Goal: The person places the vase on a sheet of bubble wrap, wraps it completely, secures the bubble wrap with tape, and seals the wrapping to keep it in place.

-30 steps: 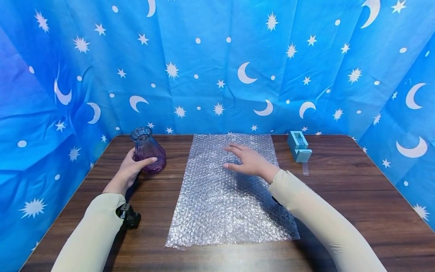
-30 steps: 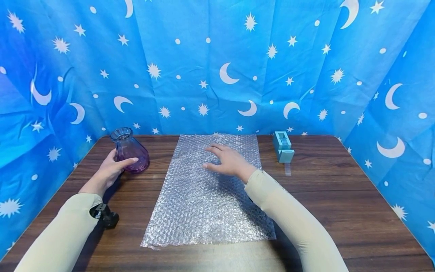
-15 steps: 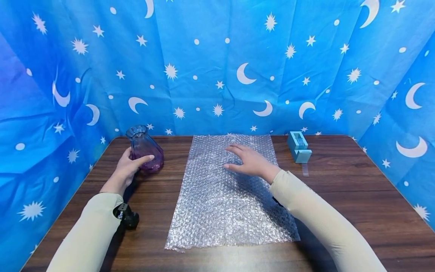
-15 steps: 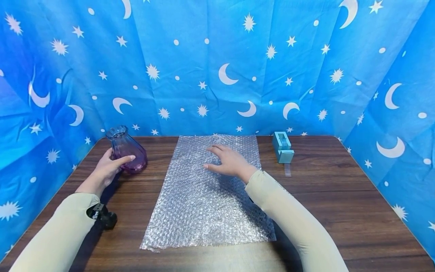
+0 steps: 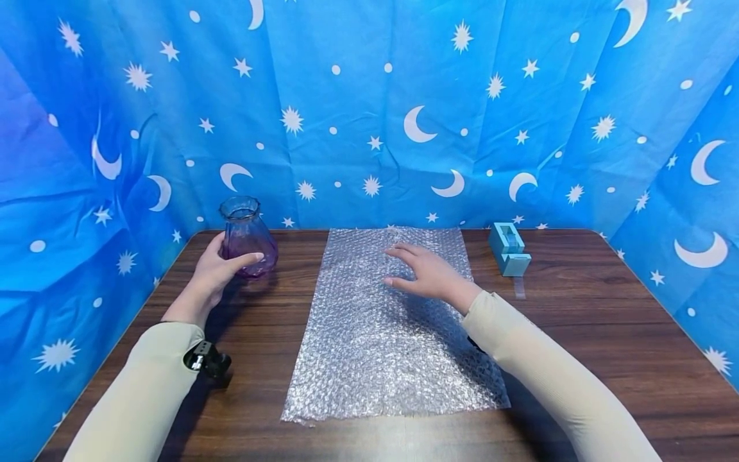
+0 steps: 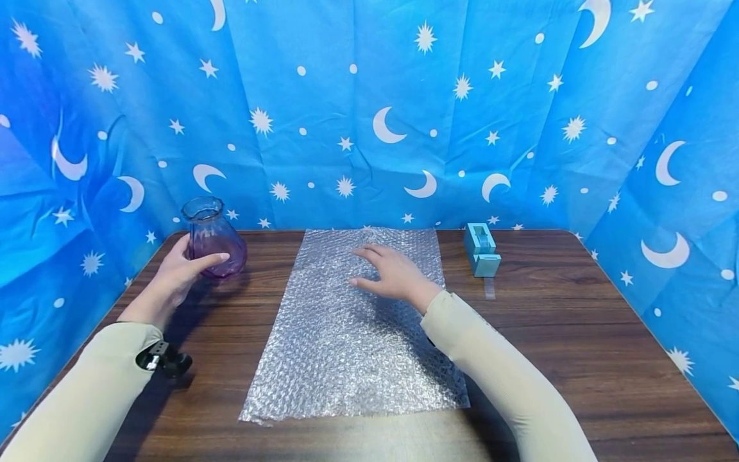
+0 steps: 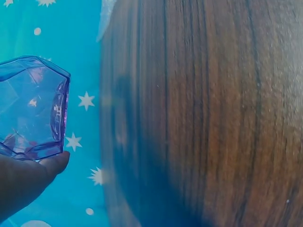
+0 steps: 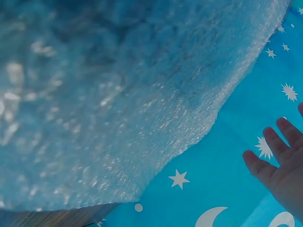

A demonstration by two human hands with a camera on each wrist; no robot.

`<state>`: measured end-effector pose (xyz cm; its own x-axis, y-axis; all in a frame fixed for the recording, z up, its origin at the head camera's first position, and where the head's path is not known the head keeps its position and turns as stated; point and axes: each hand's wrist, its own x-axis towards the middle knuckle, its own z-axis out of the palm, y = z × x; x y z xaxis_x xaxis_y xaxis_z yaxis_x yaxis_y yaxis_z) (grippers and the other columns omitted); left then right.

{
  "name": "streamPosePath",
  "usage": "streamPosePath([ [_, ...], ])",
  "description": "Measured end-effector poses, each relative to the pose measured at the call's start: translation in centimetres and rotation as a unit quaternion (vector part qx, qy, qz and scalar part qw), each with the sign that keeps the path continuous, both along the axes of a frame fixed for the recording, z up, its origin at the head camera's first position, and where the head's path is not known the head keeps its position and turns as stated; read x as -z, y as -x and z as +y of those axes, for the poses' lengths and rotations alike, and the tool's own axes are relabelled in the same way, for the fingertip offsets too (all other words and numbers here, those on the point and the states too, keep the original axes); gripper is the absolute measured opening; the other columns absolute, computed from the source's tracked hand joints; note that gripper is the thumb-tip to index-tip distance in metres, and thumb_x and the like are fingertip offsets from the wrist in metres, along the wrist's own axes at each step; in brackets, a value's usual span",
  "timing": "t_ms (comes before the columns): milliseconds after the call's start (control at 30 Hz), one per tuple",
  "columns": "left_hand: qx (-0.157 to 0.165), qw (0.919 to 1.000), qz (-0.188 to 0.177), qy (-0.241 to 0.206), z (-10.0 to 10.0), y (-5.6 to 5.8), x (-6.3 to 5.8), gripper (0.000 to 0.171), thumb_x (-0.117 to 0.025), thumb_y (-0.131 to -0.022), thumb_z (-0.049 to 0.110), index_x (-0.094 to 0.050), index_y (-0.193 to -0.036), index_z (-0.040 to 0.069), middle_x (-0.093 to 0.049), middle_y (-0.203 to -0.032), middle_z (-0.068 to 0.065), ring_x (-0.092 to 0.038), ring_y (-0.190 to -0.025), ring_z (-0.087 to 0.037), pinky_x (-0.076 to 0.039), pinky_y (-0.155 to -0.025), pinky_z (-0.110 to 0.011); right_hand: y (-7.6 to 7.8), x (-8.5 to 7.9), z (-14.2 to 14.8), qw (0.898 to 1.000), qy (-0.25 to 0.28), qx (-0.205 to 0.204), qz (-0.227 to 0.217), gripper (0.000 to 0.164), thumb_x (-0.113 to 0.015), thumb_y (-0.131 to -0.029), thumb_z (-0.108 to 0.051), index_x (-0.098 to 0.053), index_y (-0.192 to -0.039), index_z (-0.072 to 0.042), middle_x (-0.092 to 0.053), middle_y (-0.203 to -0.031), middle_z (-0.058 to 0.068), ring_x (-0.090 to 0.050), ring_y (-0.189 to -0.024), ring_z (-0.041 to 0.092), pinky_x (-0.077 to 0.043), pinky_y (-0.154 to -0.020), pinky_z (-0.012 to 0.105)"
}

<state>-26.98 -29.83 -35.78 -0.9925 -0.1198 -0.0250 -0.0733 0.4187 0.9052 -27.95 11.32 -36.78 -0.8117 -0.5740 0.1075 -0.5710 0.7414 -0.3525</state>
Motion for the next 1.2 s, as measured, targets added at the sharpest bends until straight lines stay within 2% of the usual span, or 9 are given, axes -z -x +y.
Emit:
streamPosePath([
  [233, 0.028, 0.999, 0.015, 0.031, 1.3, -0.5, -0.3, 0.094, -0.072, -0.093, 0.032, -0.015, -0.163, 0.006, -0.033, -0.161, -0.03, -0.037, -0.146, -0.048, -0.033, -0.121, -0.064, -0.8, 0.1, 1.1, 1.0, 0.007, 0.016, 0.006, 0.069, -0.063, -0.099, -0.047, -0.044, -0.156, -0.013, -0.041, -0.163, 0.019, -0.04, -0.15, 0.042, -0.036, -0.121, 0.06],
  [400, 0.051, 0.997, 0.027, 0.051, 2.3, -0.9, -0.5, 0.095, -0.074, -0.092, 0.027, -0.015, -0.164, 0.006, -0.033, -0.16, -0.031, -0.039, -0.144, -0.049, -0.035, -0.119, -0.065, -1.3, 0.1, 2.1, 0.999, 0.018, 0.028, 0.014, 0.067, -0.065, -0.098, -0.045, -0.047, -0.153, -0.011, -0.044, -0.16, 0.019, -0.043, -0.148, 0.042, -0.038, -0.119, 0.061],
  [667, 0.065, 0.9935, 0.038, 0.085, 3.8, -1.2, -1.1, 0.098, -0.077, -0.09, 0.024, -0.015, -0.163, 0.003, -0.036, -0.158, -0.032, -0.043, -0.141, -0.049, -0.039, -0.117, -0.061, -1.7, -0.2, 3.8, 0.997, 0.029, 0.057, 0.038, 0.066, -0.066, -0.098, -0.045, -0.051, -0.151, -0.01, -0.051, -0.155, 0.019, -0.047, -0.144, 0.042, -0.04, -0.118, 0.06],
  [833, 0.072, 0.9916, 0.05, 0.095, 4.6, -1.3, -1.3, 0.095, -0.078, -0.087, 0.021, -0.023, -0.161, 0.003, -0.04, -0.155, -0.03, -0.046, -0.136, -0.047, -0.042, -0.113, -0.059, -1.9, -0.6, 4.8, 0.996, 0.029, 0.069, 0.049, 0.066, -0.067, -0.097, -0.044, -0.051, -0.15, -0.008, -0.051, -0.155, 0.02, -0.046, -0.145, 0.043, -0.04, -0.118, 0.061],
  [1000, 0.078, 0.9861, 0.075, 0.127, 5.2, -1.3, -1.7, 0.09, -0.081, -0.082, 0.019, -0.032, -0.157, 0.002, -0.045, -0.152, -0.029, -0.049, -0.134, -0.047, -0.042, -0.113, -0.059, -2.3, -1.4, 5.7, 0.995, 0.029, 0.079, 0.056, 0.068, -0.068, -0.096, -0.044, -0.049, -0.151, -0.008, -0.048, -0.156, 0.021, -0.044, -0.146, 0.043, -0.038, -0.118, 0.062],
  [1200, 0.087, 0.9739, 0.099, 0.185, 6.3, -1.4, -2.5, 0.092, -0.083, -0.08, 0.024, -0.035, -0.155, 0.0, -0.046, -0.152, -0.03, -0.047, -0.137, -0.047, -0.039, -0.114, -0.062, -2.4, -3.1, 6.4, 0.993, 0.022, 0.079, 0.081, 0.071, -0.07, -0.095, -0.043, -0.048, -0.152, -0.006, -0.048, -0.156, 0.022, -0.045, -0.145, 0.044, -0.038, -0.118, 0.062],
])
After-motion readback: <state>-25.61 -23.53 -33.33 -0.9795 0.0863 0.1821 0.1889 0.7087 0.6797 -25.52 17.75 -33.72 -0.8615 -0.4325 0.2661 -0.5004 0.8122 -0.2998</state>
